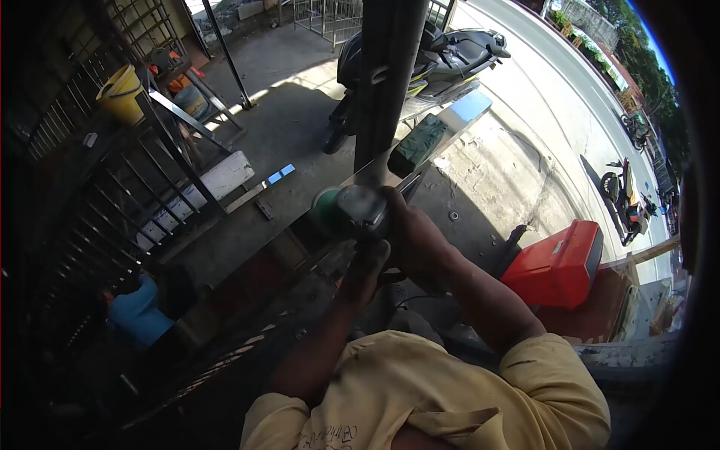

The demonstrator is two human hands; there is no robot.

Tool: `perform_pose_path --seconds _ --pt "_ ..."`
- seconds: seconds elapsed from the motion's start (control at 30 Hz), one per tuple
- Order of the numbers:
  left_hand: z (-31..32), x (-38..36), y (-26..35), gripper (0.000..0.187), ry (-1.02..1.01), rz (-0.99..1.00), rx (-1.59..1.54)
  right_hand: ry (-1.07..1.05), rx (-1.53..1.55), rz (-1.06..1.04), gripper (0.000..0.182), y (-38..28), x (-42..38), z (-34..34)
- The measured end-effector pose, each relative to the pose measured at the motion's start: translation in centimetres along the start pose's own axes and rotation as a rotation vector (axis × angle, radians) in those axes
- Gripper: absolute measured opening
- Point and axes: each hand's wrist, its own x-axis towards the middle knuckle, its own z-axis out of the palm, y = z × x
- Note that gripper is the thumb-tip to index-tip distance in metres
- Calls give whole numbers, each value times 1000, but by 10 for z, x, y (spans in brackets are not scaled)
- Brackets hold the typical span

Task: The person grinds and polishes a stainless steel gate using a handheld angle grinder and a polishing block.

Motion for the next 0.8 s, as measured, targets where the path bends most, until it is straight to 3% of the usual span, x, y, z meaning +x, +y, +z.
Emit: perform_pose_path --seconds 0.03,0.1,0.17,0.23,0.27,0.37,0.4,0.5,0.53,0.6,0.7,0.8 --pt "-10 15 -12 52 -41 135 368 70 -1 23 90 14 -3 -9" --pt "-22 25 -10 52 -30 237 682 210 68 51 92 33 -21 -28" --pt "-32 18 -1 51 77 135 575 329 209 65 93 54 -57 -37" --pt "-19 21 -1 48 214 155 578 419 424 114 95 97 -86 -41" --pt "-10 26 2 47 281 177 581 454 692 46 91 102 -95 -44" --pt "57 38 63 45 123 142 922 599 975 112 89 119 -122 -66" --pt "65 61 61 45 166 366 1086 617 1015 99 74 147 -127 -70" --pt "101 135 83 53 387 932 1511 699 1125 112 58 154 -137 -91" --pt "106 160 85 55 375 756 1617 752 1105 101 49 158 -136 -95" --pt "102 205 71 61 346 386 1803 767 1117 120 49 164 -140 -102" --pt "83 212 75 68 333 351 1747 727 1104 86 54 175 -141 -110" --pt "65 175 99 73 271 230 1768 653 1148 62 67 199 -137 -103"
